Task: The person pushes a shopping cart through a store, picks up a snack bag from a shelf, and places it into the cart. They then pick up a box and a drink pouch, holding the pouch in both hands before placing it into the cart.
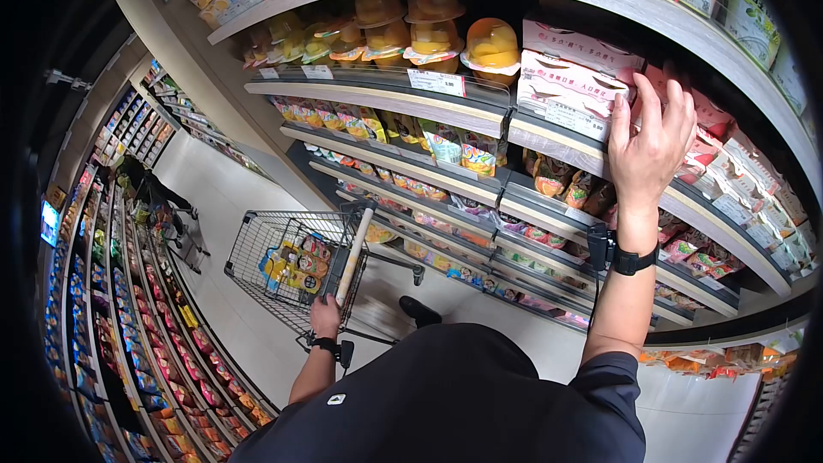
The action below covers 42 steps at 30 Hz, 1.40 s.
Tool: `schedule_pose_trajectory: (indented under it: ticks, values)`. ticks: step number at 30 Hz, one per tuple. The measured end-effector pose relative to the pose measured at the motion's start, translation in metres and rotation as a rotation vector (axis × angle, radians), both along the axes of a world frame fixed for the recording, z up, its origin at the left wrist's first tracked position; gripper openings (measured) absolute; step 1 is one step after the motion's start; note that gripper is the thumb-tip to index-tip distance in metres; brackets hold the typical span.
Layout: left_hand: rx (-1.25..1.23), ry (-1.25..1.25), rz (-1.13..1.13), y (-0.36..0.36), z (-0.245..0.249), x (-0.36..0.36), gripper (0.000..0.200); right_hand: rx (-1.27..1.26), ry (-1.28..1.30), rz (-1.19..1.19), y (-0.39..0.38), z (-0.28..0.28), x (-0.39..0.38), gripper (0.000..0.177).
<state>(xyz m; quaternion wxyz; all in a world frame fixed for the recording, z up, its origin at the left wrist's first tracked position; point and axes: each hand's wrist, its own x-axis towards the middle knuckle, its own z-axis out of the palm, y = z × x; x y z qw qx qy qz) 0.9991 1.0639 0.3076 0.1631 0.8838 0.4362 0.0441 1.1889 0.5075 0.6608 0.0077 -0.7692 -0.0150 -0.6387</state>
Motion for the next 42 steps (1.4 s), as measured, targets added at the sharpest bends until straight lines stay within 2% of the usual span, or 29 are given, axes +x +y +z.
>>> schedule_pose_trajectory:
  ticks: [42]
  values:
    - [-0.017, 0.024, 0.001, -0.0023, 0.0057, 0.0001, 0.06, -0.013, -0.01, -0.007, -0.0003, 0.0, 0.0005, 0.032]
